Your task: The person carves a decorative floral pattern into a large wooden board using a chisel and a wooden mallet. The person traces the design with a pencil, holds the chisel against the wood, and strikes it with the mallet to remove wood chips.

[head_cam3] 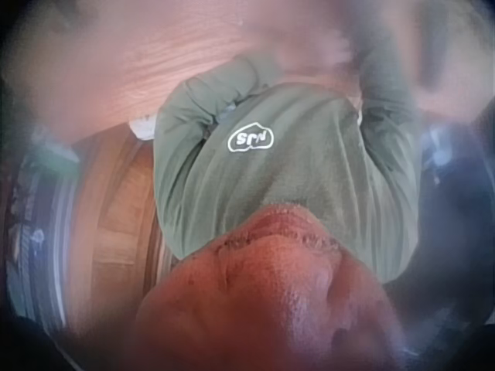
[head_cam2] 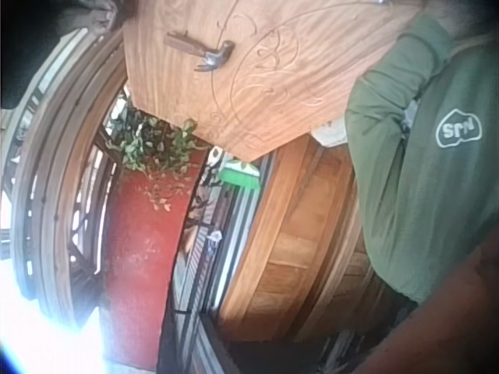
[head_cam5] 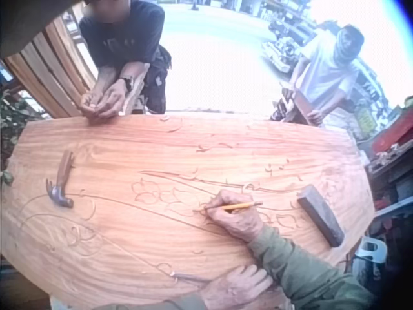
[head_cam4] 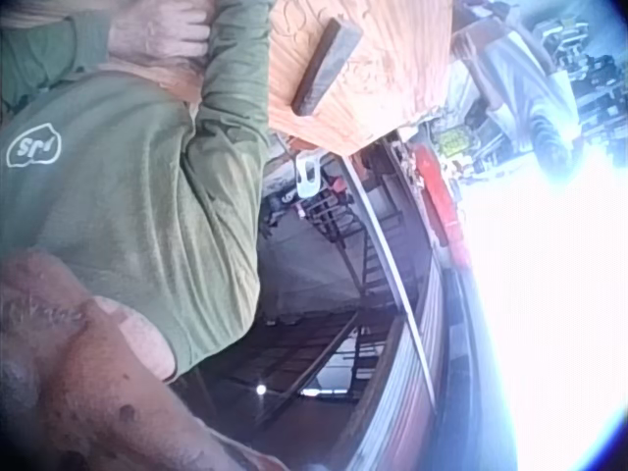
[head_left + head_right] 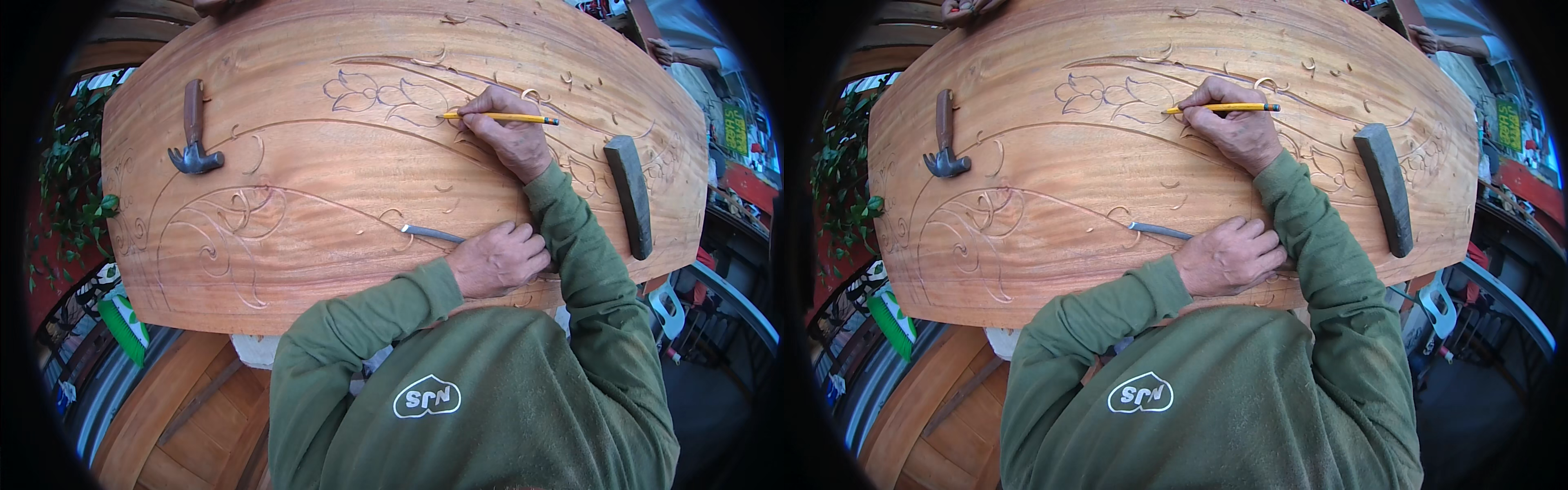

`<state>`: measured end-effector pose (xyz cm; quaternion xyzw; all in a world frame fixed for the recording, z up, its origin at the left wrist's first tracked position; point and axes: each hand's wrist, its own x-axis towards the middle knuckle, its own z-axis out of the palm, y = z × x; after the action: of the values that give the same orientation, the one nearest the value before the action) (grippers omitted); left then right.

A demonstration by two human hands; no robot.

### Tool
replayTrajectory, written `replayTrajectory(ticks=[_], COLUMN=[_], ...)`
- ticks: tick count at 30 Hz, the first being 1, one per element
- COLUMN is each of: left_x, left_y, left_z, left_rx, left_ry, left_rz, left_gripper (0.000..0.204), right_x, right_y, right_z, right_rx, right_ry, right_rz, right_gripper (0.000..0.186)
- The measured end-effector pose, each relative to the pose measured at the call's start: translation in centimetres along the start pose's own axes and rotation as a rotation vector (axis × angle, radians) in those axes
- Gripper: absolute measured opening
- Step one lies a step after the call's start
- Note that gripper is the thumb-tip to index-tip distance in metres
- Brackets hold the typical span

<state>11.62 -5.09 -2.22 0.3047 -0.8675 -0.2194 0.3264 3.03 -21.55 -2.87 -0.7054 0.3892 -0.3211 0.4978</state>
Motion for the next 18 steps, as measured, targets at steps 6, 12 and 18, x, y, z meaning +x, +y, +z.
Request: replayTrajectory(ticks=[6, 12, 18], left_x=[-0.04, 0.04, 0.02], left_y=[-0.05, 0.0, -0.03], left_z=[-0.1, -0.25, -0.22], left_rx=[-0.003, -0.01, -0.018], left_ry=[-0.033, -0.032, -0.018], left_rz=[-0.003, -0.009, -0.009], left_gripper=[0.022, 0.023, 0.024], right_x=[-0.05, -0.07, -0.02], right_y=[-0.14, 0.38, -0.07], right_z=[-0.13, -0.39, -0.42], right_rx=[-0.006, -0.027, -0.016], right_ry=[0.029, 0.054, 0.029], right_rz=[0.01, 0.006, 0.011], right_gripper=[0.009, 0.009, 0.009])
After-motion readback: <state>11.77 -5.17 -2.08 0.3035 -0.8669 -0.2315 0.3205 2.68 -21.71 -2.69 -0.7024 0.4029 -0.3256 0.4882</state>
